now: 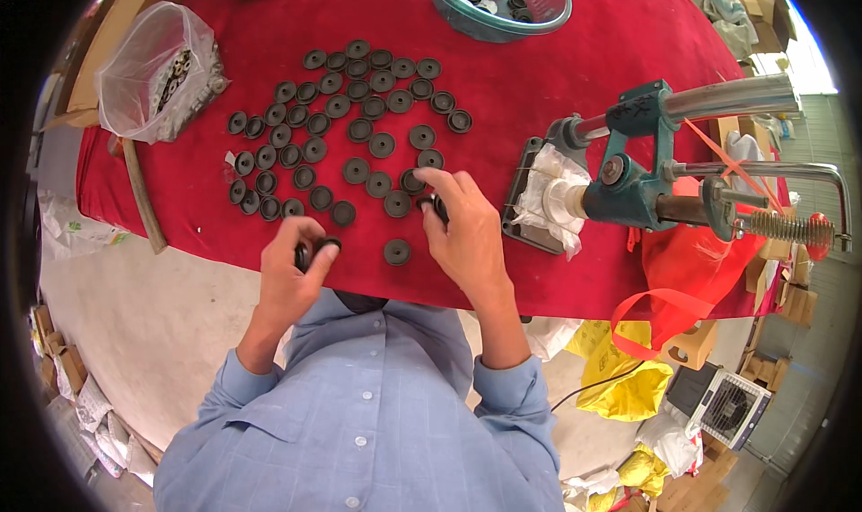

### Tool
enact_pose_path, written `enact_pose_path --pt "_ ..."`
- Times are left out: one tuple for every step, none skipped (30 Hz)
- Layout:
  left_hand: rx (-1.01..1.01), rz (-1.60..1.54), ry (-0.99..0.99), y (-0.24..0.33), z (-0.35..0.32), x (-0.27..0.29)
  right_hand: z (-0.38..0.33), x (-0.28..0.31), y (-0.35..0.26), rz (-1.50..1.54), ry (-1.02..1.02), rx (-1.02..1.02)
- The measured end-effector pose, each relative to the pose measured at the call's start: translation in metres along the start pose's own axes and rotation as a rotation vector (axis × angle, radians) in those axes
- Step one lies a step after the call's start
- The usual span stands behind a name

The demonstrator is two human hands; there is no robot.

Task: The person arranges black circular magnets on a red table and places metal washers on top of them. They then use a rubber mallet to tap the stacked components together to secure the assembly. The person handles the items by hand and uses a mallet for the final step.

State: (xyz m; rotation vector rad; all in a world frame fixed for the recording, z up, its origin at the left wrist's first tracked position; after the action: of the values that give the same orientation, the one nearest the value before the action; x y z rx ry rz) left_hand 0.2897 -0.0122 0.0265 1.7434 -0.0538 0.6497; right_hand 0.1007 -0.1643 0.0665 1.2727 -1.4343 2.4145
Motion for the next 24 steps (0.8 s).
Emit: enact_pose_path --pt "-0.06 0.054 0.037 0.009 0.003 0.006 0.006 -0.001 -0.001 -0.053 -0.049 0.001" --pt "-0.119 0.109 0.073 0.018 0.009 0.013 0.01 -0.003 -0.001 -0.106 -0.098 0.002" --pt "-0.179 0.163 0.11 0.026 0.014 0.018 0.014 -0.008 -0.001 -0.185 -0.151 0.017" --pt "-0.181 0.235 0.097 0.027 0.018 0.017 0.016 -0.011 0.001 -0.215 -0.191 0.016" --pt "-0.183 0.306 0.084 0.028 0.022 0.015 0.017 -0.015 0.003 -0.245 -0.23 0.015" --pt "-0.185 0.377 0.07 0.029 0.025 0.014 0.018 -0.017 0.005 -0.275 -0.268 0.014" --pt "-0.185 0.427 0.057 0.028 0.027 0.012 0.018 -0.017 0.005 -0.285 -0.272 0.022" --pt "-0.184 0.476 0.043 0.029 0.029 0.009 0.019 -0.017 0.006 -0.295 -0.276 0.03" --pt "-0.185 0.525 0.029 0.028 0.029 0.007 0.019 -0.017 0.005 -0.305 -0.279 0.038" --pt "-0.19 0.528 0.029 0.027 0.03 0.006 0.019 -0.015 0.004 -0.299 -0.261 0.036" --pt "-0.197 0.531 0.029 0.026 0.03 0.004 0.019 -0.013 0.003 -0.292 -0.242 0.034" --pt "-0.203 0.534 0.029 0.026 0.031 0.004 0.018 -0.011 0.001 -0.286 -0.224 0.032" --pt "-0.203 0.507 0.047 0.027 0.031 0.005 0.016 -0.009 0.0 -0.282 -0.208 0.036" --pt "-0.202 0.481 0.064 0.03 0.031 0.007 0.015 -0.007 -0.001 -0.278 -0.192 0.041" --pt "-0.201 0.454 0.082 0.032 0.031 0.008 0.013 -0.006 -0.002 -0.274 -0.176 0.046" --pt "-0.211 0.433 0.081 0.036 0.031 0.008 0.01 -0.005 0.0 -0.222 -0.155 0.017" --pt "-0.22 0.412 0.08 0.041 0.031 0.009 0.007 -0.004 0.003 -0.17 -0.135 -0.011" --pt "-0.23 0.391 0.08 0.044 0.031 0.009 0.004 -0.003 0.005 -0.118 -0.115 -0.039" --pt "-0.241 0.366 0.048 0.041 0.03 0.007 0.004 -0.002 0.0 -0.073 -0.071 -0.01" --pt "-0.253 0.341 0.017 0.037 0.028 0.003 0.004 -0.001 -0.008 -0.027 -0.027 0.02" --pt "-0.264 0.316 -0.013 0.033 0.025 0.0 0.005 0.001 -0.016 0.02 0.016 0.049" --pt "-0.248 0.275 0.019 0.03 0.02 0.004 0.008 -0.008 -0.027 0.103 -0.054 0.012" --pt "-0.246 0.222 0.039 0.031 0.015 0.004 0.009 -0.016 -0.04 0.085 -0.093 0.056" --pt "-0.243 0.169 0.06 0.033 0.011 0.004 0.009 -0.027 -0.052 0.068 -0.134 0.1"
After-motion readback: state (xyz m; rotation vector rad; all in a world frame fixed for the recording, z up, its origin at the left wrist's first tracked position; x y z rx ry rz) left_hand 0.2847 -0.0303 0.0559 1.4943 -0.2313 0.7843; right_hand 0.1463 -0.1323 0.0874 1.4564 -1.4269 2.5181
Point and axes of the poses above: each hand's wrist, its own z-axis towards the middle knuckle, its own x-axis out of the back of the hand, y = z × x, the point moved 9 cm from there along z, towards the middle knuckle, and after that the axes turned 5 degrees about x, right-handed, at the moved point
